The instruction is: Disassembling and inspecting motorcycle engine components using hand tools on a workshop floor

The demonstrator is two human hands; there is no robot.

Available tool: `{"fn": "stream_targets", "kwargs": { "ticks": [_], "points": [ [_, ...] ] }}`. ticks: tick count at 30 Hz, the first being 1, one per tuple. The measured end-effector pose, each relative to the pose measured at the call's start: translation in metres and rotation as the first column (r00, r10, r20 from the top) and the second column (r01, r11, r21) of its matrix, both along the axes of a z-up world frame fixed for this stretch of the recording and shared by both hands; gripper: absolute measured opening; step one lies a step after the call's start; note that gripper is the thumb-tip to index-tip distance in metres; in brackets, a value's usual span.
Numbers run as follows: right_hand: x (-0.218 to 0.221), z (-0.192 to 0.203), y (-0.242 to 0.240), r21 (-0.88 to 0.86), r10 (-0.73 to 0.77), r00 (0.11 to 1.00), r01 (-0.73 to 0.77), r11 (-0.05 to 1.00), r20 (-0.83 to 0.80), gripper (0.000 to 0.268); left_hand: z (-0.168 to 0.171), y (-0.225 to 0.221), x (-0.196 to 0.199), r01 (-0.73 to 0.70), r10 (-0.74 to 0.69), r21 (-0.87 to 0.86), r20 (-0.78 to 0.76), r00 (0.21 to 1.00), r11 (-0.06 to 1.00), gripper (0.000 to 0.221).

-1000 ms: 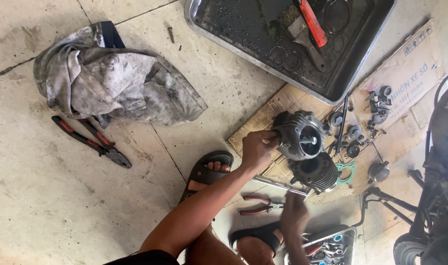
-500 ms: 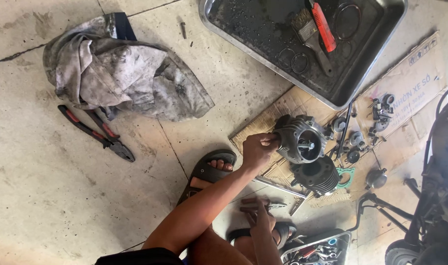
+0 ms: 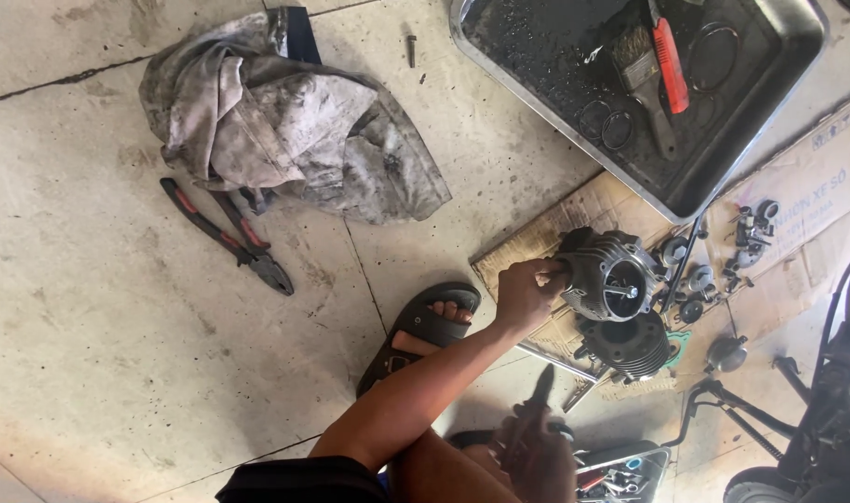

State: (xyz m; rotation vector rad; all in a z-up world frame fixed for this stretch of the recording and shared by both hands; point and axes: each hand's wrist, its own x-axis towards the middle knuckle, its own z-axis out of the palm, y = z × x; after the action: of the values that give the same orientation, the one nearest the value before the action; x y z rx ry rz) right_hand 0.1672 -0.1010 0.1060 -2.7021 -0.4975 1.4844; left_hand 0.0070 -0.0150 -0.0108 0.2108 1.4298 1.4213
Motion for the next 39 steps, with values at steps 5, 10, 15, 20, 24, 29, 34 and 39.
{"fn": "stream_targets", "kwargs": {
  "ticks": [5, 10, 15, 20, 24, 29, 34, 39],
  "points": [
    [-0.015, 0.045, 0.018, 0.158, 0.036, 0.992, -0.016, 0.987, -0.125, 0.043, 0.006, -0.002, -0.007, 0.023, -0.023, 0.002, 0.03, 0.999, 1.0, 0.022],
    [0.021, 0.045, 0.051, 0.416, 0.283, 0.954, -0.218, 0.883, -0.101, 0.034, 0.005, -0.002, -0.005, 0.006, -0.007, -0.007, -0.048, 0.999, 1.0, 0.021],
    [-0.051, 0.083, 0.086, 0.282, 0.66, 0.674, -0.739, 0.612, 0.334, 0.051, 0.001, -0.001, -0.002, -0.002, 0.003, 0.034, -0.034, 0.999, 0.999, 0.018],
    [-0.053, 0.068, 0.103, 0.674, 0.64, 0.768, -0.463, 0.576, -0.02, 0.053, -0.023, 0.004, 0.016, -0.057, 0.062, 0.04, -0.136, 0.989, 0.998, 0.019],
    [-0.03, 0.049, 0.114, 0.604, 0.496, 0.779, -0.195, 0.773, -0.383, 0.046, -0.047, 0.011, 0.035, -0.059, 0.063, 0.034, -0.139, 0.988, 0.998, 0.02],
    [-0.034, 0.051, 0.106, 0.56, 0.391, 0.848, -0.14, 0.817, -0.358, 0.021, -0.064, 0.016, 0.046, -0.092, 0.086, 0.06, 0.085, 0.993, 0.994, 0.02],
    [-0.065, 0.065, 0.104, 0.19, 0.708, 0.455, -0.885, 0.424, 0.54, 0.065, -0.074, 0.017, 0.05, -0.097, 0.096, 0.039, 0.043, 0.994, 0.994, 0.019],
    [-0.057, 0.049, 0.105, 0.159, 0.736, 0.291, -0.956, 0.247, 0.611, 0.055, -0.075, 0.012, 0.044, -0.059, 0.061, 0.016, -0.106, 0.993, 0.998, 0.02]
  ]
}}
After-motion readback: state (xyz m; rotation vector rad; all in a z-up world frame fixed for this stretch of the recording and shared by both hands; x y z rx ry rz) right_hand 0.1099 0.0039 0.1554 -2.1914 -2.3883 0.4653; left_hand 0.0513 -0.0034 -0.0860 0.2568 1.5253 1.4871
